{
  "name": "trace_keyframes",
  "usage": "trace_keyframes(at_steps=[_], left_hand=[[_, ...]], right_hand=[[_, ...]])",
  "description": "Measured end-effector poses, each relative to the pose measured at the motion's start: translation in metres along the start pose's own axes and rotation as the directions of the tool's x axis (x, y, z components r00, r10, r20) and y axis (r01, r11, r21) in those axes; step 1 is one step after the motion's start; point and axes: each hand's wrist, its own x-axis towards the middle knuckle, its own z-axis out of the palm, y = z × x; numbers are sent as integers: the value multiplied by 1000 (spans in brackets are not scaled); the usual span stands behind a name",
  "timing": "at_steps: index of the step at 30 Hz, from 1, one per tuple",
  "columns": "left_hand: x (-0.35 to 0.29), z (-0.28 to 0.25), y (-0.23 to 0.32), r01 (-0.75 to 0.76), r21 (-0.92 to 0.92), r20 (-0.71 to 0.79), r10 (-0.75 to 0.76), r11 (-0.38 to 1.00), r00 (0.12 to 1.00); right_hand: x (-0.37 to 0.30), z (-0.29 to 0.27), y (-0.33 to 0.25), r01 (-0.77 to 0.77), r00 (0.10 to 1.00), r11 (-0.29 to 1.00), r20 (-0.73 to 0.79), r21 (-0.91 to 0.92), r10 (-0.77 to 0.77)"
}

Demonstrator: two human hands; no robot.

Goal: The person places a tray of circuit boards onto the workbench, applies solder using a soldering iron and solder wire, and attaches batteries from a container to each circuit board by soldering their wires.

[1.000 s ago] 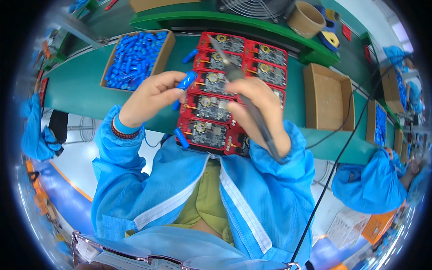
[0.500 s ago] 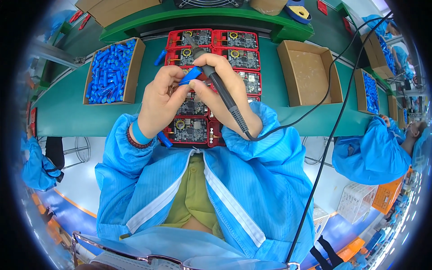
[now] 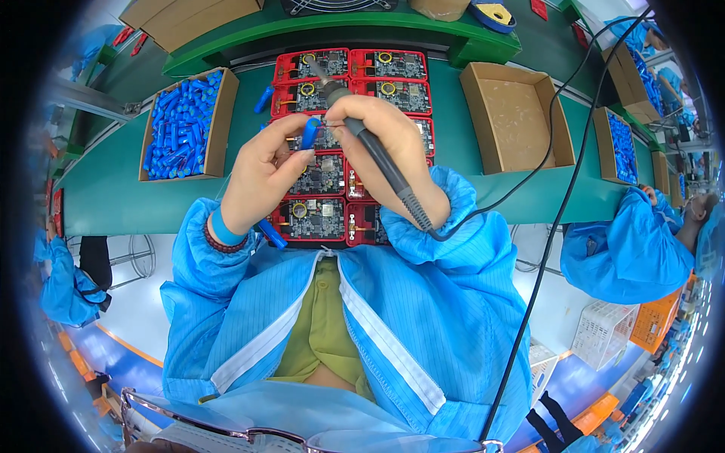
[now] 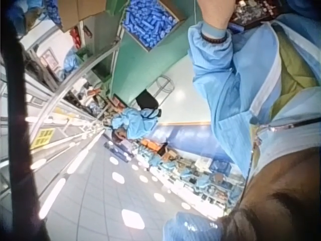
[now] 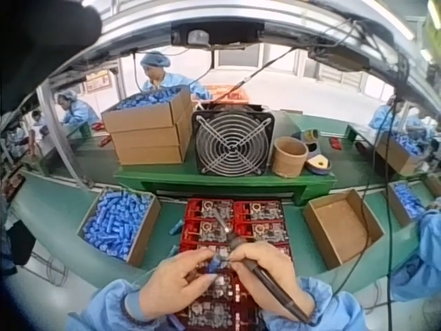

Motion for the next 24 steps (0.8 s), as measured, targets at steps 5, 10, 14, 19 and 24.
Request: trace_keyframes(at_steps=[5,10,14,19,24], left_hand=[[8,13,14,-32,3,8,32,999,999],[16,20,9,-119,-5,-10,119,993,993],[14,22,2,-113,-11,39,113,994,993],[15,25,3,-6,-89,56,11,996,998],[12,30,3,7,-136,22,-4,991,1000]], right_hand=[[-1,4,0,101,995,993,29,-60,-99],[-1,-3,-2,-11,1000,1000,-12,-8,11],[-3,-6,2,5,1000,998,-10,-66,-6],[-5,-7,1,-37,999,999,-10,-24,37],[-7,-8,1,-71,997,997,-4,3,71]])
